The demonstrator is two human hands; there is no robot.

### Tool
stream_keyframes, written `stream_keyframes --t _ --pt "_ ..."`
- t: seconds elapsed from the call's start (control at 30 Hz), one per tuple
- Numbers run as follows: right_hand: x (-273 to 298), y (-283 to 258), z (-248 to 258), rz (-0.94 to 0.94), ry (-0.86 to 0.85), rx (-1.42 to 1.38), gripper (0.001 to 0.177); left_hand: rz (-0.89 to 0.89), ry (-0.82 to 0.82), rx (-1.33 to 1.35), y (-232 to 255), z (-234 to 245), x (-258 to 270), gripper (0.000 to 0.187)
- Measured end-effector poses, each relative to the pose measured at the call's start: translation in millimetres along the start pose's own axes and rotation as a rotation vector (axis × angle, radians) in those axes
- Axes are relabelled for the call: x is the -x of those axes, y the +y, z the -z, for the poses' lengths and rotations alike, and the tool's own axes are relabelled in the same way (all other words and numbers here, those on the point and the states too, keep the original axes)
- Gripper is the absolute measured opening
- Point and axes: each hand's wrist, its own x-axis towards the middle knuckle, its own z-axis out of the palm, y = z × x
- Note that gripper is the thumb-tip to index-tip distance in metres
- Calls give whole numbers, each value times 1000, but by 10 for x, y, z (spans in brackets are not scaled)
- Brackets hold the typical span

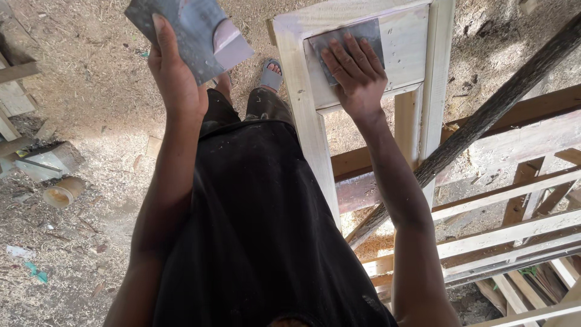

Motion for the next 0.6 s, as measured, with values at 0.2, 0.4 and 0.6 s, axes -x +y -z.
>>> stream_keyframes --t 0.2,0.4,0.6 --pt "39 -69 -173 -67 31 8 25 38 42 -29 -26 17 99 48" --pt "73 -90 -126 -129 -118 -9 42 74 40 -46 -88 11 123 47" --pt "41 -103 -45 -112 -225 -42 43 101 17 -53 -104 -79 104 49"
